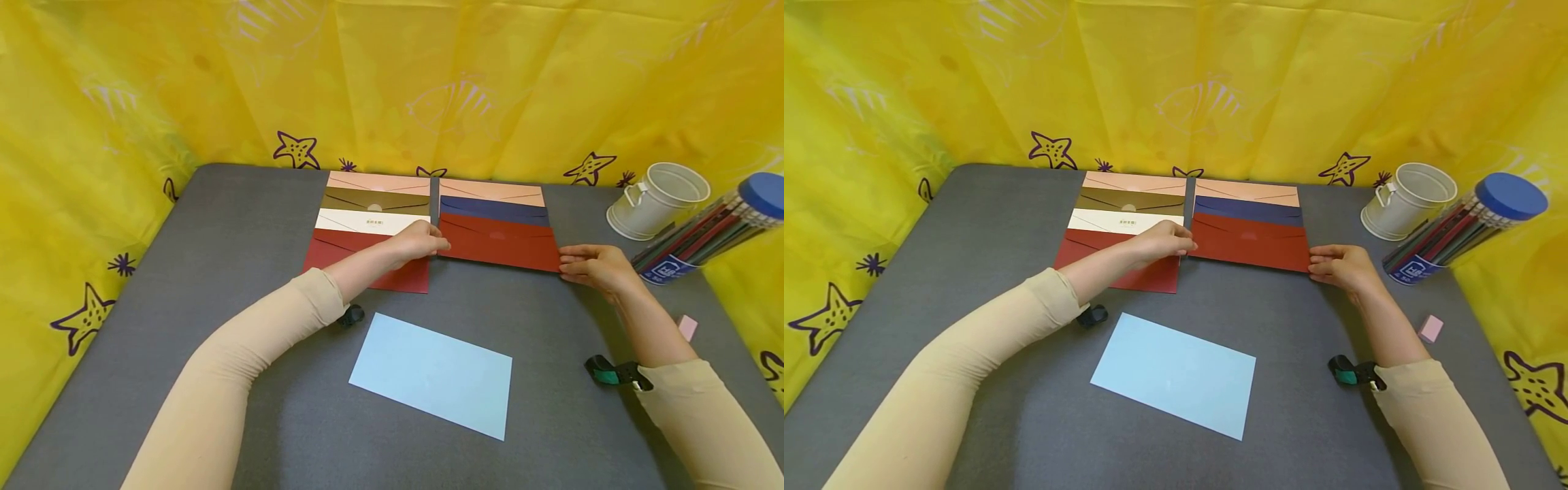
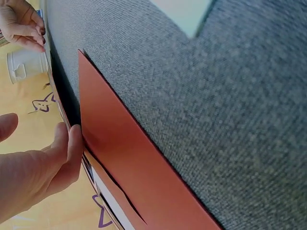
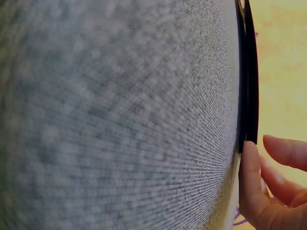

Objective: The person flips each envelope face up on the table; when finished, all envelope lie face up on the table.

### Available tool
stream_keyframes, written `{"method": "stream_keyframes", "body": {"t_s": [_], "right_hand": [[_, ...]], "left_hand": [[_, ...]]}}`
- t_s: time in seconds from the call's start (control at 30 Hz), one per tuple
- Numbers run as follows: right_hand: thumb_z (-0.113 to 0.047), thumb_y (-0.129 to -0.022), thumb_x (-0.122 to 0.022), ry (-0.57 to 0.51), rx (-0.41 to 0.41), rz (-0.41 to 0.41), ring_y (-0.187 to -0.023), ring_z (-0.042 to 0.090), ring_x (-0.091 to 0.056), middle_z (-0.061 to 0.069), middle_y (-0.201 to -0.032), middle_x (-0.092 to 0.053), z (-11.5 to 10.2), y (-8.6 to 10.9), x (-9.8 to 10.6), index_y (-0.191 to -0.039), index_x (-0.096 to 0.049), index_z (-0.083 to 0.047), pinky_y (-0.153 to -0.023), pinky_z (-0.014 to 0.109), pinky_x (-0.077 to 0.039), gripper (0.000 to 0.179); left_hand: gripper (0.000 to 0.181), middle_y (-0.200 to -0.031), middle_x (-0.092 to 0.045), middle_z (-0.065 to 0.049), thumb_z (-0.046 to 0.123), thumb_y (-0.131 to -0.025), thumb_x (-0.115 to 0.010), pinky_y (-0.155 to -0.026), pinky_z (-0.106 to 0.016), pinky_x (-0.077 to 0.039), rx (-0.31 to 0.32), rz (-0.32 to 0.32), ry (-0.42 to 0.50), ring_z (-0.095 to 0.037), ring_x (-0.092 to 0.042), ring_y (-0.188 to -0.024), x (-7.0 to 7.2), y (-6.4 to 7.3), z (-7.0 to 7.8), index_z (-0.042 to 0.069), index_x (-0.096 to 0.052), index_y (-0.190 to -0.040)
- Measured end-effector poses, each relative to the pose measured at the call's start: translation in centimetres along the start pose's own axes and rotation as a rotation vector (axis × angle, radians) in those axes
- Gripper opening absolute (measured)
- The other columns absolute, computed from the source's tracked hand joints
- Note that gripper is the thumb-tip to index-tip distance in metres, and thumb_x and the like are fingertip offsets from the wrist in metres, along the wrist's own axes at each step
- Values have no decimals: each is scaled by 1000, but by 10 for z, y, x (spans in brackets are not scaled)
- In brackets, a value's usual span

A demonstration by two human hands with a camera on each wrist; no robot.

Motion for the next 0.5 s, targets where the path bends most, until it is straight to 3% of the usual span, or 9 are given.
{"method": "stream_keyframes", "body": {"t_s": [0.03,0.1,0.17,0.2,0.27,0.33,0.43,0.5], "right_hand": [[3,-94,-56,-2,2,0,-81,-1,-68,-17,-87,-69,0,0,0,-118,-57,-9,-74,19,-59,27],[1,-94,-59,3,6,0,-82,-1,-68,-17,-87,-69,0,0,0,-114,-59,-12,-74,19,-59,24],[-2,-94,-61,-1,11,-2,-82,-2,-68,-17,-86,-70,0,1,0,-107,-62,-16,-73,18,-59,20],[-2,-94,-61,-11,14,-3,-81,-2,-68,-16,-86,-70,-1,1,-1,-104,-63,-18,-73,18,-59,19],[-2,-95,-61,-17,21,-8,-80,-1,-68,-15,-84,-71,-1,2,-1,-96,-65,-22,-71,18,-59,21],[-3,-95,-60,-14,27,-10,-79,-1,-68,-15,-84,-71,-2,2,-3,-91,-66,-26,-71,18,-59,24],[-6,-95,-61,42,42,-4,-79,-1,-67,-19,-86,-69,-5,3,-5,-93,-66,-27,-71,17,-58,22],[-9,-96,-61,105,57,3,-81,-3,-66,-23,-88,-68,-8,4,-7,-101,-65,-24,-73,16,-58,16]], "left_hand": [[45,-92,-66,-7,15,-96,-58,-108,-32,-45,-5,-4,2,-20,-60,-93,0,0,0,-9,-54,-133],[45,-64,-50,3,14,-95,-58,-101,-29,-44,-12,-11,10,-17,-51,-81,0,1,0,-10,-54,-133],[47,-55,-33,6,13,-95,-57,-95,-29,-41,-15,-24,16,-17,-46,-79,-1,2,0,-11,-51,-136],[49,-57,-35,6,12,-95,-57,-94,-29,-40,-19,-28,15,-16,-47,-81,-1,2,0,-11,-49,-138],[52,-69,-50,1,12,-94,-57,-97,-29,-42,-27,-29,-5,-17,-51,-92,0,3,1,-9,-47,-141],[52,-97,-62,-8,14,-94,-57,-104,-32,-43,-36,-28,-33,-21,-53,-106,1,4,2,-8,-47,-141],[50,-138,-58,-16,15,-95,-57,-114,-38,-42,-68,-26,-89,-26,-53,-125,3,6,5,-6,-50,-140],[47,-144,-56,-15,16,-95,-57,-115,-39,-41,-99,-30,-135,-26,-51,-132,4,8,7,-3,-54,-138]]}}
Point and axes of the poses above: each hand's wrist, its own y-axis away from the middle knuckle, its own x-axis out of the back of the hand, z = x × y, the point moved 9 cm from there along -y, towards the middle knuckle
